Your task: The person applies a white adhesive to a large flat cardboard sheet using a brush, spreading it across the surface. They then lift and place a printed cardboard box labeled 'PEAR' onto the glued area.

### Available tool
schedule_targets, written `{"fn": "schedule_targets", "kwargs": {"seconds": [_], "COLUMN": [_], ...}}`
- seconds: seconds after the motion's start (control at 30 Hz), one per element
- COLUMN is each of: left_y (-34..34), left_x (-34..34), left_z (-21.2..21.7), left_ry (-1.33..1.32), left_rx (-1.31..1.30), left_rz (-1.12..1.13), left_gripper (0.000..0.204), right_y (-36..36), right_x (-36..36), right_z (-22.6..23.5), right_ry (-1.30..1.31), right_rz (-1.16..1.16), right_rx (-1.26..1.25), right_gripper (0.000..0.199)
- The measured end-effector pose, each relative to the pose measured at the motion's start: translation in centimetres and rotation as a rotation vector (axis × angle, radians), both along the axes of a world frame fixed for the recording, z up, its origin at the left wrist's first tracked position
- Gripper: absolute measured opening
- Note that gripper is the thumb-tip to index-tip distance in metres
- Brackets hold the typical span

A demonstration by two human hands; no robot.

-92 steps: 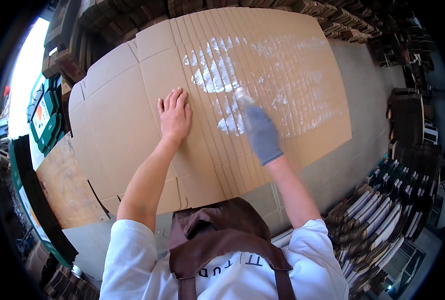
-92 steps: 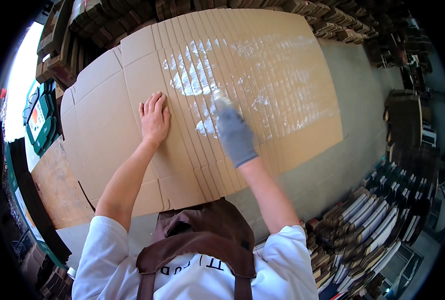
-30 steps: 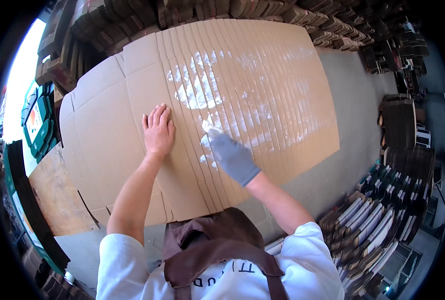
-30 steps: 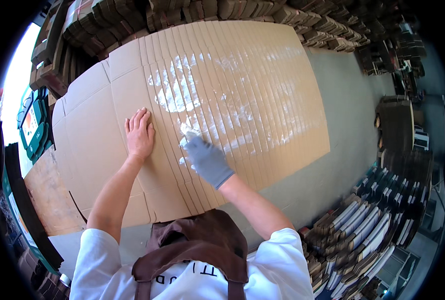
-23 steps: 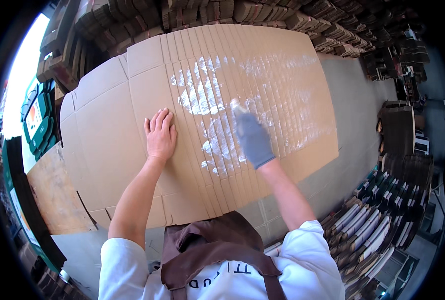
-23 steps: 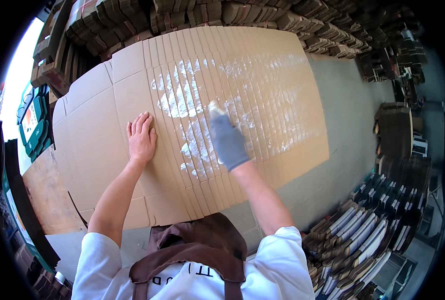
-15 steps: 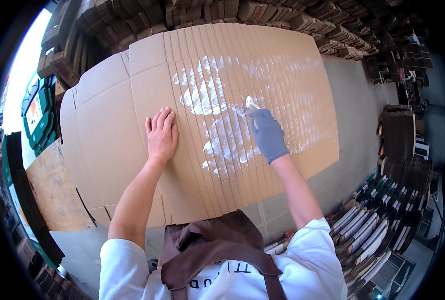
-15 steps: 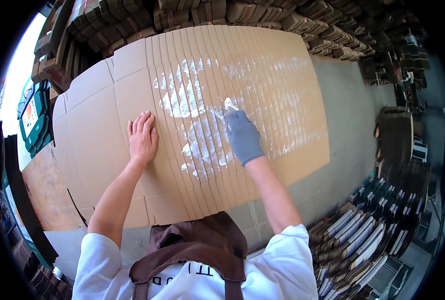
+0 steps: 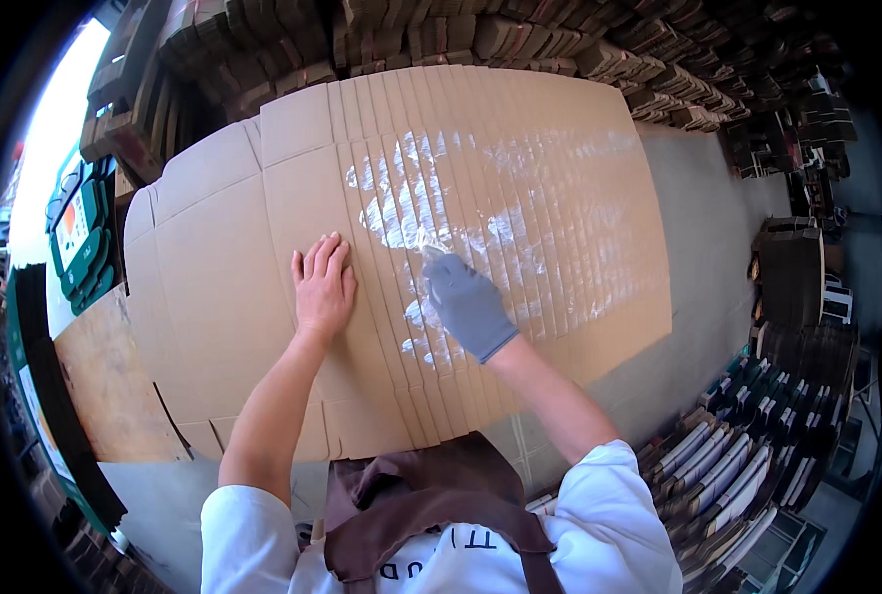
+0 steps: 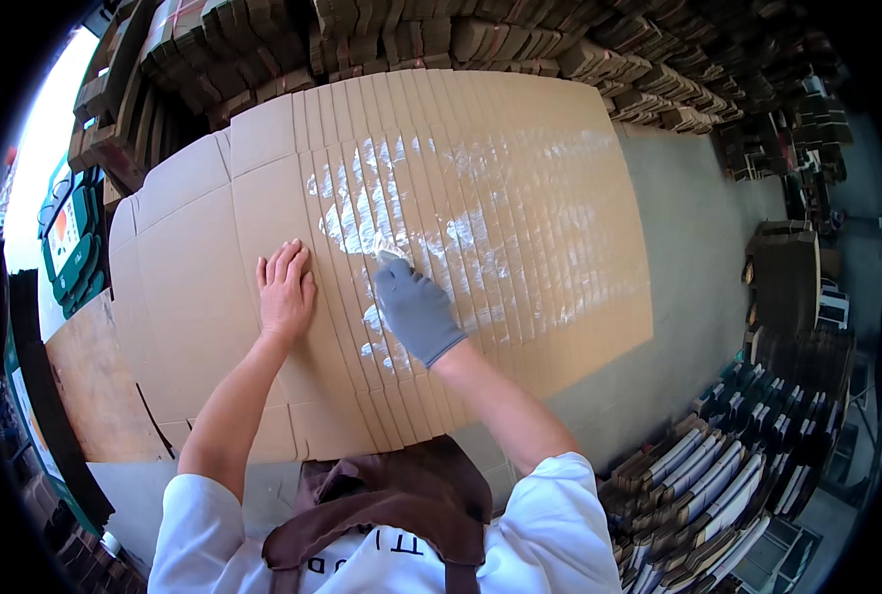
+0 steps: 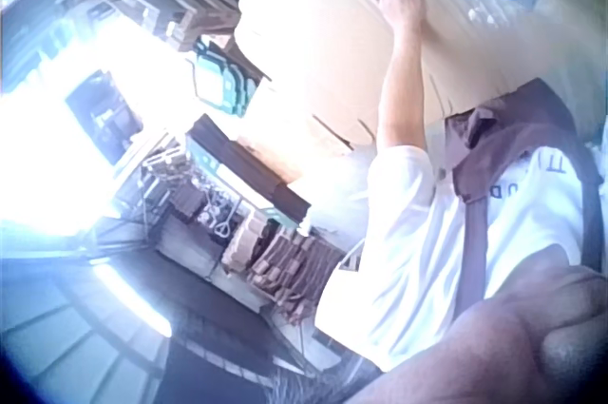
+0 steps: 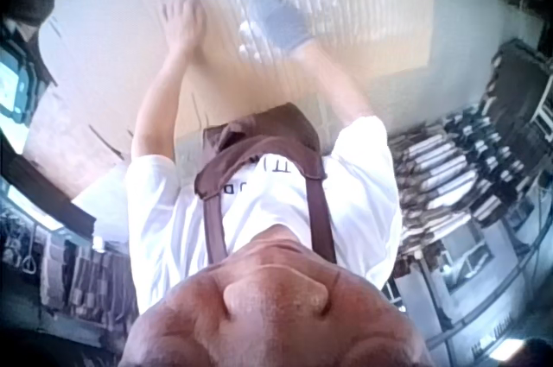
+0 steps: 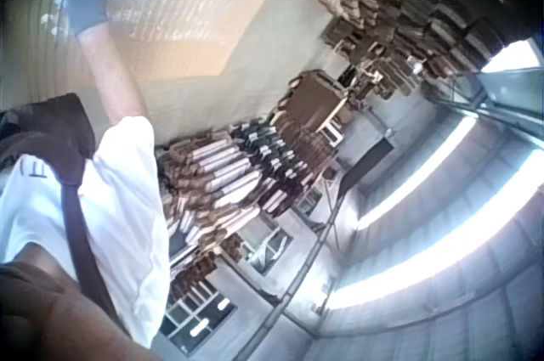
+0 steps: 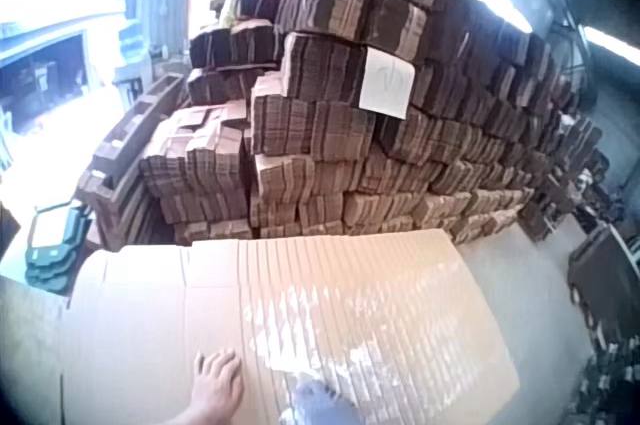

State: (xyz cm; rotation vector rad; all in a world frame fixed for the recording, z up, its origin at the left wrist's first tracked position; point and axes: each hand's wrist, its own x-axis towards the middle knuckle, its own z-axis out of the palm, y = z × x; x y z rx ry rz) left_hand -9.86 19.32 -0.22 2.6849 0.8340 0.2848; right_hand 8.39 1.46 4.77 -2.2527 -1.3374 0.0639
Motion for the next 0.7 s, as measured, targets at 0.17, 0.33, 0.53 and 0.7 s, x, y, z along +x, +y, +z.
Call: {"fn": "schedule_targets", "kwargs": {"seconds": [0.17,0.33,0.53,0.7], "left_y": [0.2,0.3,0.6,0.6], "left_x": [-0.1,0.1,-0.4,0.1], "left_z": [0.2,-0.1,0.0,0.4], "left_ry": [-0.04,-0.017,0.019,-0.008], "left_rx": [-0.005,0.004,-0.01,-0.015], "left_rz": [-0.004,-0.005,0.011,0.004], "left_gripper": [0.042,0.043,0.043,0.043], "right_y": [1.5,4.5,6.9,7.1], "right_x": [8.0,2.2,6.8,9.9], "right_z": [1.7,0.8,1.3,-1.3], "right_ry": [0.107,-0.087,-0.096,-0.104], "right_rz": [-0.251,0.105,-0.002,-0.046], "right_rx": [-0.23,-0.01,0.044,-0.114], "right_gripper": [0.018,0.017,0.016,0.021]}}
